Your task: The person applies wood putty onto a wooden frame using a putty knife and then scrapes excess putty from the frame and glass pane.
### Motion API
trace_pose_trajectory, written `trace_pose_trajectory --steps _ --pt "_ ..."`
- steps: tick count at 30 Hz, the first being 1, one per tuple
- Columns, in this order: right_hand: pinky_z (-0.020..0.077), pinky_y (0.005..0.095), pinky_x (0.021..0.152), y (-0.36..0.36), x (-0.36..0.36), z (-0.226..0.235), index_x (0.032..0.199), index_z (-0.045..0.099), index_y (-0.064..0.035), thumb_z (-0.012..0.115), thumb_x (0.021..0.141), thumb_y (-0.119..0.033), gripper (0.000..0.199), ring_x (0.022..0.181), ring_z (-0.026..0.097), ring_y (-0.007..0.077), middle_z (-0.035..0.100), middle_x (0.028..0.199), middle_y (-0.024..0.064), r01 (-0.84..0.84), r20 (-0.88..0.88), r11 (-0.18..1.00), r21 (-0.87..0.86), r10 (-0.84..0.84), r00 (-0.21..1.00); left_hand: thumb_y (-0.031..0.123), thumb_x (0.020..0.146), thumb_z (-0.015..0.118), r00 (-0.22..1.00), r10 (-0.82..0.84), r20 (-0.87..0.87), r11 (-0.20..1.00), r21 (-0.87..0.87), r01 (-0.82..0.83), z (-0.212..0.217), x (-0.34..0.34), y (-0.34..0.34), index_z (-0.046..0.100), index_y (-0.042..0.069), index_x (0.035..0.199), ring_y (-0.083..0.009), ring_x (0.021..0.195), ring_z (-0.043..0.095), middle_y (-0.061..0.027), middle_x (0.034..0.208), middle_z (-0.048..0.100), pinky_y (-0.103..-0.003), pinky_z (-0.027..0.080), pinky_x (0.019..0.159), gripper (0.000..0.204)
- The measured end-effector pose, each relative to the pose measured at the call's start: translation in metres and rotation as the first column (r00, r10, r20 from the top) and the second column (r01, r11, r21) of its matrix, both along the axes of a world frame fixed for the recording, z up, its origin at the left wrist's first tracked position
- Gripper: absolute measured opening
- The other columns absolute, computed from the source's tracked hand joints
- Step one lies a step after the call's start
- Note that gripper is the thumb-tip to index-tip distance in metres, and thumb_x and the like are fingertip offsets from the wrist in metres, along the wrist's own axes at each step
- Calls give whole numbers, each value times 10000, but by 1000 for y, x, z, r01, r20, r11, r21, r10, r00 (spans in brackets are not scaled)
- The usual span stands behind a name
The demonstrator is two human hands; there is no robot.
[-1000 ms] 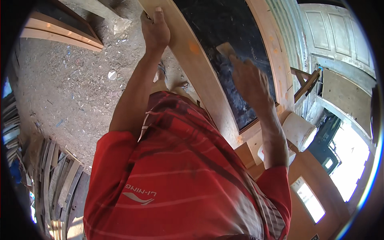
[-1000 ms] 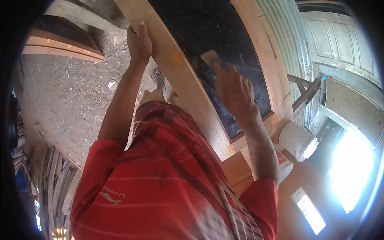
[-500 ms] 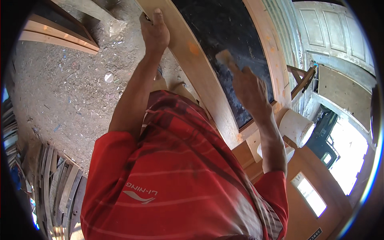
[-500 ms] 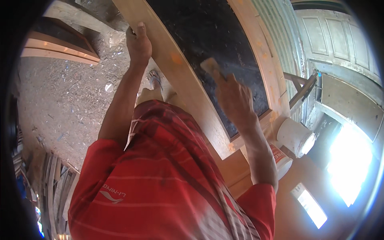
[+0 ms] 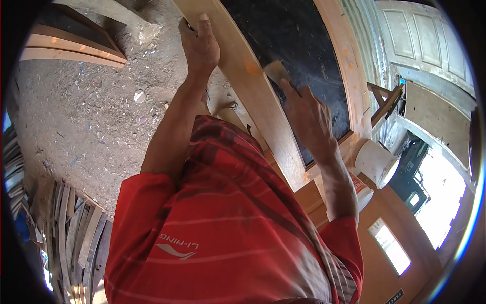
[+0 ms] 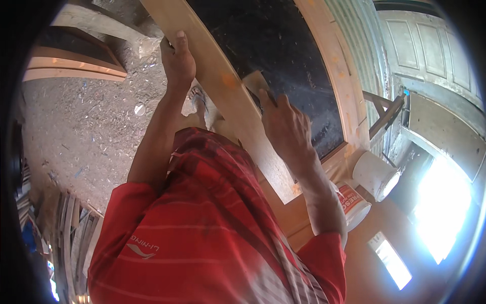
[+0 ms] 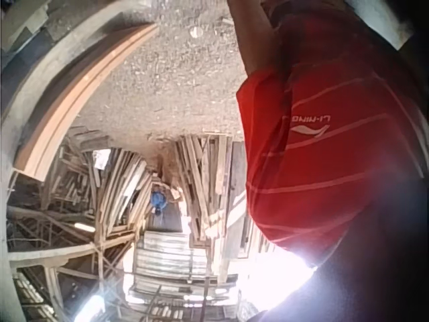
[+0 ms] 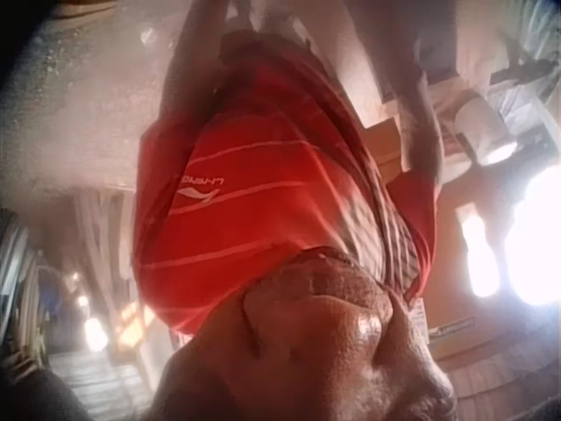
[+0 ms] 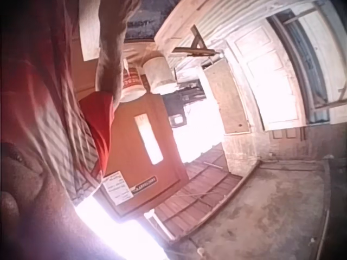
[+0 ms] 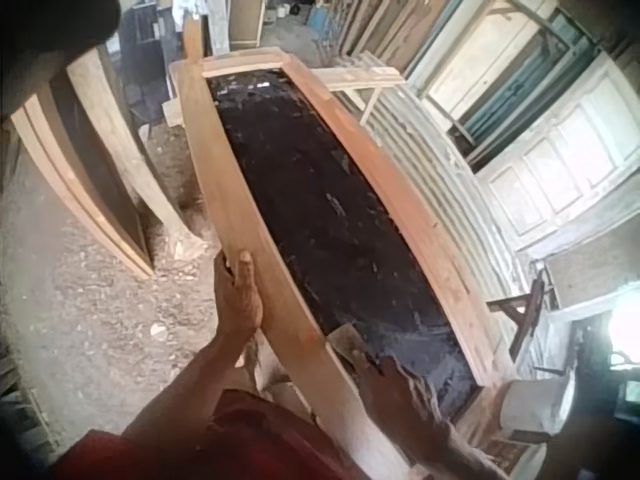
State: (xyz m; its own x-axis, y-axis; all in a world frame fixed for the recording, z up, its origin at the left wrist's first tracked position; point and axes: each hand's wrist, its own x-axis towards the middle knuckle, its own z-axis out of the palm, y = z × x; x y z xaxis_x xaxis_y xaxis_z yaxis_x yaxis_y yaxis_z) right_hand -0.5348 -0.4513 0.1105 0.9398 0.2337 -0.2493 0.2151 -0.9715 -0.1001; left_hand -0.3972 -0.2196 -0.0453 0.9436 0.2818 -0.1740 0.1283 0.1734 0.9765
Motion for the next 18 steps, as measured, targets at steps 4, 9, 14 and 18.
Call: trace_pose_trajectory --steps 4,9,14,18 --pt "620 476 661 -11 -22 6 1358 690 -110 636 970 -100 391 785 753 361 673 931 186 149 -139 981 -125 -166 976 553 1076 571 995 60 82 976 206 -76 -6 0 -10 358 -144 1492 -337 1170 660 -295 1315 622 -442 530 1004 839" --pt "603 521 677 -14 -1 7 1385 706 -126 659 997 -111 391 776 741 422 691 899 212 145 -74 989 -25 -147 986 513 1082 567 999 30 36 994 101 -33 -6 2 -3 415 -129 1422 -315 1133 637 -269 1257 611 -445 512 1009 743" --pt "615 544 698 -23 7 7 1407 668 -118 630 985 -140 425 790 752 429 692 932 214 87 -62 995 54 -83 995 466 1093 553 999 31 23 985 169 -34 -1 -5 -5 415 -135 1419 -315 1135 641 -269 1272 609 -440 519 1001 698" --pt "606 547 688 -17 21 10 1382 672 -116 615 994 -141 393 801 750 427 686 922 222 73 -90 997 -39 -76 993 440 1100 543 996 78 39 970 229 -85 4 3 -11 407 -143 1433 -342 1173 638 -289 1298 608 -451 502 1042 685"
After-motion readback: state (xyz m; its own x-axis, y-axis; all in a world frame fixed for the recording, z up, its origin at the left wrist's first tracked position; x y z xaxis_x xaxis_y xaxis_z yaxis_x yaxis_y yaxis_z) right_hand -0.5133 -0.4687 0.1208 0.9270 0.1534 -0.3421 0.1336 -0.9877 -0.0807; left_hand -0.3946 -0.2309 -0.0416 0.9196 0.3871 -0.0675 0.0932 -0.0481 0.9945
